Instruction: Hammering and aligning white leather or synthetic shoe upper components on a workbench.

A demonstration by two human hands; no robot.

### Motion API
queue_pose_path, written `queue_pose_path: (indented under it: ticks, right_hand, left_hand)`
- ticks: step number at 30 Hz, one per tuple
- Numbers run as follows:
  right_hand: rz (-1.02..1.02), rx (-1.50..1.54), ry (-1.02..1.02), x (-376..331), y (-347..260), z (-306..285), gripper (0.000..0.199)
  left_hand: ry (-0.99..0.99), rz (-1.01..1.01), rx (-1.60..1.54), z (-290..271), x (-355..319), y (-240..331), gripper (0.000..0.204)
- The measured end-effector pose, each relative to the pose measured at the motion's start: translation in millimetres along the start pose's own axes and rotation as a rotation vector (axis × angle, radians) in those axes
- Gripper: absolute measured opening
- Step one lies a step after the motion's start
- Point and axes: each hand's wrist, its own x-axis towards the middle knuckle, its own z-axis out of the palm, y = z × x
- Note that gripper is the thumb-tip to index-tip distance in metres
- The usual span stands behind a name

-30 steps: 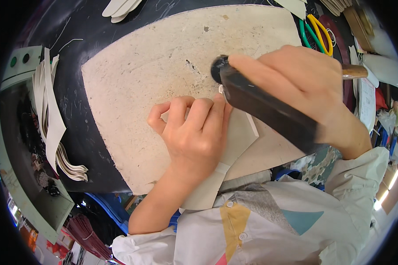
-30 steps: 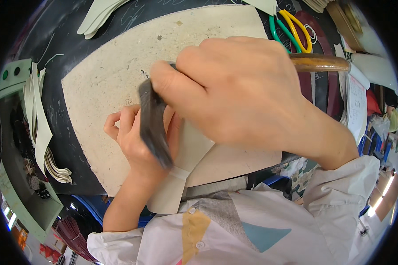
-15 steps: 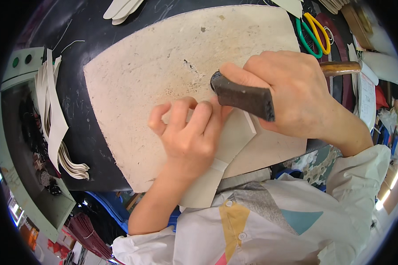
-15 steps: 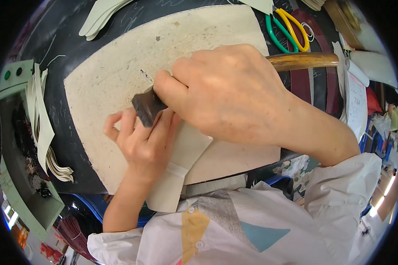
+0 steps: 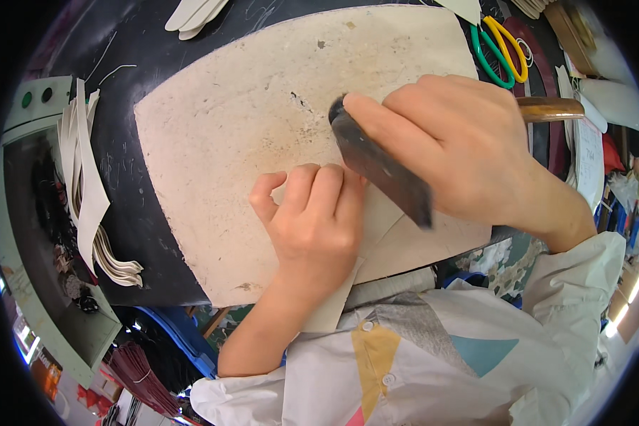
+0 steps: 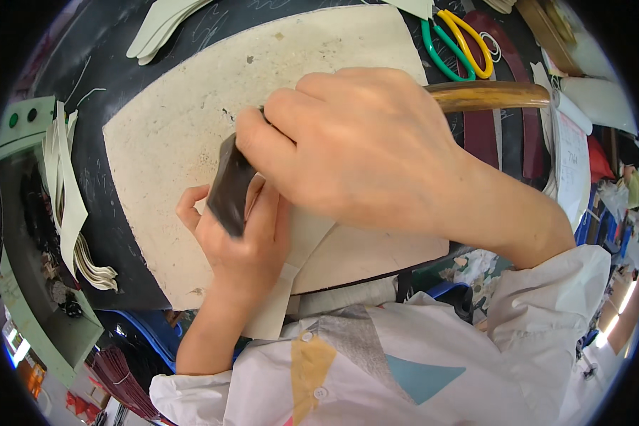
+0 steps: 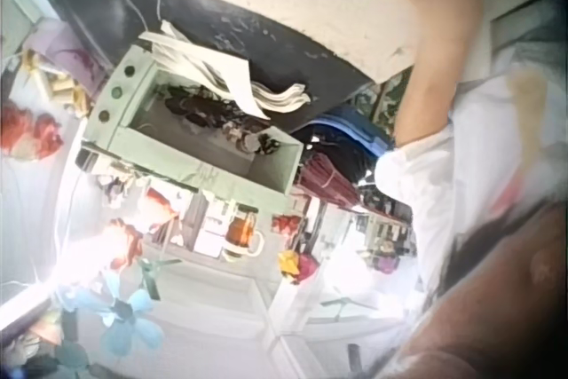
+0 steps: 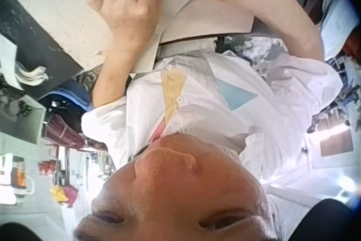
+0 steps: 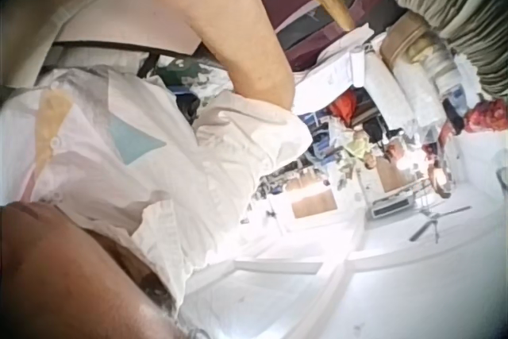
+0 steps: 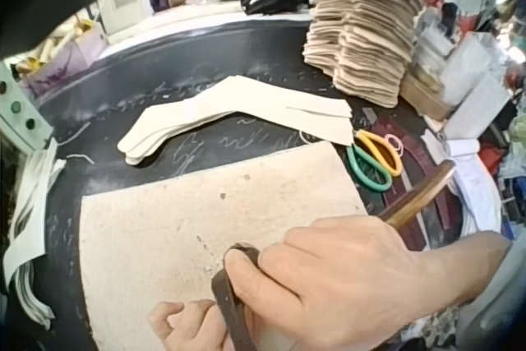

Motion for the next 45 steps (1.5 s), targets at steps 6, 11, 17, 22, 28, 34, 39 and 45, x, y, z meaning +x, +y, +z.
queue_pose_path:
  ticks: [6,11,17,22,28,34,39,45]
  right_hand:
    - [0.060,0.046,-0.055,-9.4,-2.9,1.2,0.045]
    - [0.045,0.041,0.033,-12.1,-12.9,-3.1,0.047]
    - [0.022,0.035,0.022,-15.8,-7.9,3.5,0.045]
    - [0.091,0.107,0.022,-25.2,-16.8,-0.3,0.046]
    - [0.308,0.089,0.282,-39.0,12.0,8.8,0.014]
    - [0.480,0.086,0.274,-69.7,28.4,5.8,0.012]
    - [0.411,-0.094,0.353,-63.3,36.8,-6.2,0.019]
    - [0.353,-0.078,0.394,-56.9,39.4,-15.3,0.015]
  left_hand:
    - [0.002,-0.035,0.007,-8.3,-0.7,-1.0,0.014]
    - [-0.055,0.035,0.051,-10.2,-4.9,9.2,0.021]
    - [0.028,0.025,0.034,-6.4,-19.1,12.2,0.021]
    - [-0.072,-0.086,0.105,-12.6,-12.9,33.3,0.017]
    - [-0.106,-0.615,-0.351,-77.0,-22.0,1.0,0.028]
    - [0.262,-0.592,0.289,-249.5,-6.2,-61.8,0.029]
    - [-0.389,-0.523,-0.324,-182.3,59.4,-61.1,0.031]
    - [-0.149,-0.147,-0.372,16.9,55.2,2.7,0.030]
